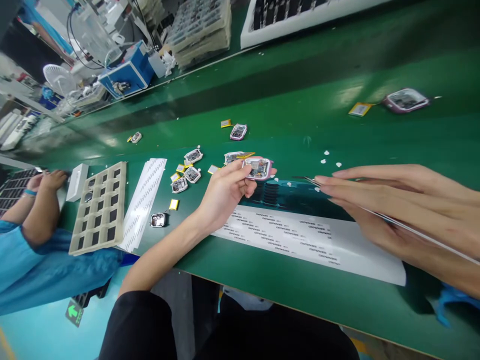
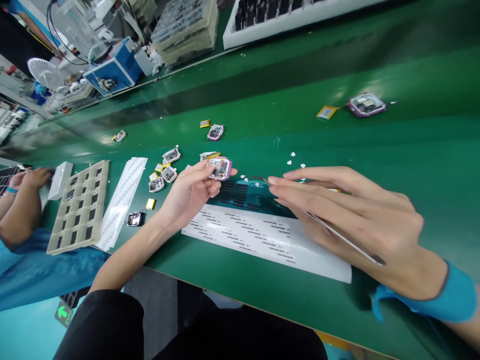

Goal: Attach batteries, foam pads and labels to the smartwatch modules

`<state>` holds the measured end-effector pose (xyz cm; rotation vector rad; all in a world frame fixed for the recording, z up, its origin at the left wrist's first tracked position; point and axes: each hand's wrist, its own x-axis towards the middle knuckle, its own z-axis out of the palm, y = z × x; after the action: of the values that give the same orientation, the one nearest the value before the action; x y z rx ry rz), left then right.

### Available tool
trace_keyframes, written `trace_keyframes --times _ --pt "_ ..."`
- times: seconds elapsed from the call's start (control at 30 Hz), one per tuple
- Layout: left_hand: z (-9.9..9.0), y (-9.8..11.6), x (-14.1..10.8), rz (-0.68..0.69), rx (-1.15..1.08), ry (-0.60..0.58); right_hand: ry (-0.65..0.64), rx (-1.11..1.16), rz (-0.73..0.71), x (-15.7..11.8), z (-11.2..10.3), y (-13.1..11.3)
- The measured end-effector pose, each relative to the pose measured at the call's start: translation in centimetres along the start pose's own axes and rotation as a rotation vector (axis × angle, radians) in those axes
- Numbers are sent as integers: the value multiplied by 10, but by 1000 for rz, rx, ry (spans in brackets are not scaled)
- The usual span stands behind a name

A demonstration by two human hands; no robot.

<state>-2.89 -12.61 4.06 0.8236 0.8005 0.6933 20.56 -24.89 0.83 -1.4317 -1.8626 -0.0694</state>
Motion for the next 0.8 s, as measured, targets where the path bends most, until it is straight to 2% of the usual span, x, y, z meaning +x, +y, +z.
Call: trace_keyframes --times 0.1,0.2,0.3,0.43,0.6,0.8 --pt "1 -6 -5 25 51 -21 -20 30 -139 -4 -9 -7" --pt "0 -14 -8 24 40 -50 -56 -50 -230 -10 -17 -18" --pt "0 -20 -8 25 11 -56 -116 -110 -256 -17 -18 -29" --pt "0 -25 -7 65 79 -12 -100 -99 -253 -23 -12 -39" --pt "4 -23 -10 -4 56 -1 -68 -100 -199 -20 -8 -45" --pt "8 -22 -14 -55 39 50 -86 -79 -239 -16 -7 -44"
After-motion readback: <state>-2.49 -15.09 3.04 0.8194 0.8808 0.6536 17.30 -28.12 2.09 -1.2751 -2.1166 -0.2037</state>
